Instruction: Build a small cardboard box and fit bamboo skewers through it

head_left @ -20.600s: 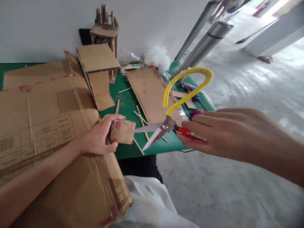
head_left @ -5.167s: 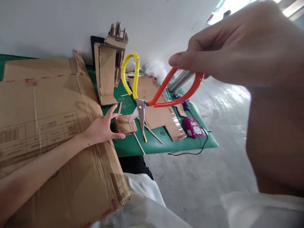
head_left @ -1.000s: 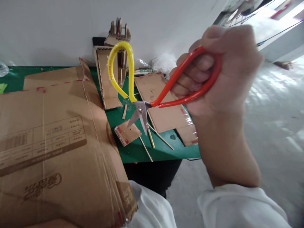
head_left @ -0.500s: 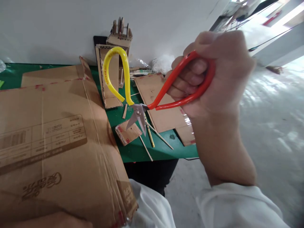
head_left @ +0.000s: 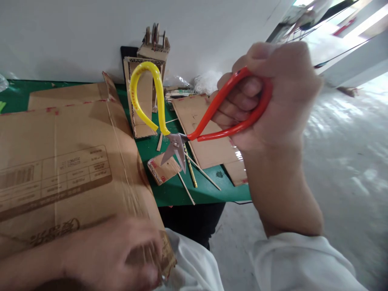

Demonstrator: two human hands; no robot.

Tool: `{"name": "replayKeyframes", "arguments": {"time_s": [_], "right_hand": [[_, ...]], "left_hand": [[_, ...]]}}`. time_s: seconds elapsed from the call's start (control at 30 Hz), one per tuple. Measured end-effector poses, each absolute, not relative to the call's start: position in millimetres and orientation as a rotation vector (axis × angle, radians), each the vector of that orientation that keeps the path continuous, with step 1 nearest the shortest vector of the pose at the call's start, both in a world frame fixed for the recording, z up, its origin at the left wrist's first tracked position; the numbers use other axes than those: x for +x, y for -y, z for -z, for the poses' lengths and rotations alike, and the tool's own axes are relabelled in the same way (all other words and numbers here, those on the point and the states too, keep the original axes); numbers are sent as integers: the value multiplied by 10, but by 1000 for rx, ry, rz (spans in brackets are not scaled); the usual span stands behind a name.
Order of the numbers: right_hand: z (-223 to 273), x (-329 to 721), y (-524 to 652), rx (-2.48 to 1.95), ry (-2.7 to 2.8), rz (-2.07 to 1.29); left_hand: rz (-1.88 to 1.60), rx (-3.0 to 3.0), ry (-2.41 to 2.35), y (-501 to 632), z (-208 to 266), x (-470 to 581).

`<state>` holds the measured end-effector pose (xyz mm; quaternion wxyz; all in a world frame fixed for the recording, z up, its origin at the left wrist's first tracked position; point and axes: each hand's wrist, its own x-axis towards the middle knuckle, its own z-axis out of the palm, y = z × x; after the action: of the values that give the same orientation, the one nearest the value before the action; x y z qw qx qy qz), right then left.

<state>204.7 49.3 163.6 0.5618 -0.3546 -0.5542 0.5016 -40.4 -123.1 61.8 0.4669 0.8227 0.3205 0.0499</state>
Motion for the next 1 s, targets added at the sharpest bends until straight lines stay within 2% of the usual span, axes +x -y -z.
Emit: {"name": "replayKeyframes", "arguments": {"time_s": [0.1, 0.2, 0.47, 1.0], "right_hand": [[-1653, 2026, -485, -810, 1315, -1190], [-1672, 2004, -480, -819, 1313, -1197], [-1681, 1989, -429, -809, 1359, -1145], [-1710, 1973, -341, -773, 1444, -1160]], "left_hand": [[-431, 2188, -1268, 628, -494, -314], [-487, 2319, -1439, 320, -314, -186], [-524, 2265, -1281, 134, -38, -60], [-539, 2290, -1128, 85, 77, -141]]}}
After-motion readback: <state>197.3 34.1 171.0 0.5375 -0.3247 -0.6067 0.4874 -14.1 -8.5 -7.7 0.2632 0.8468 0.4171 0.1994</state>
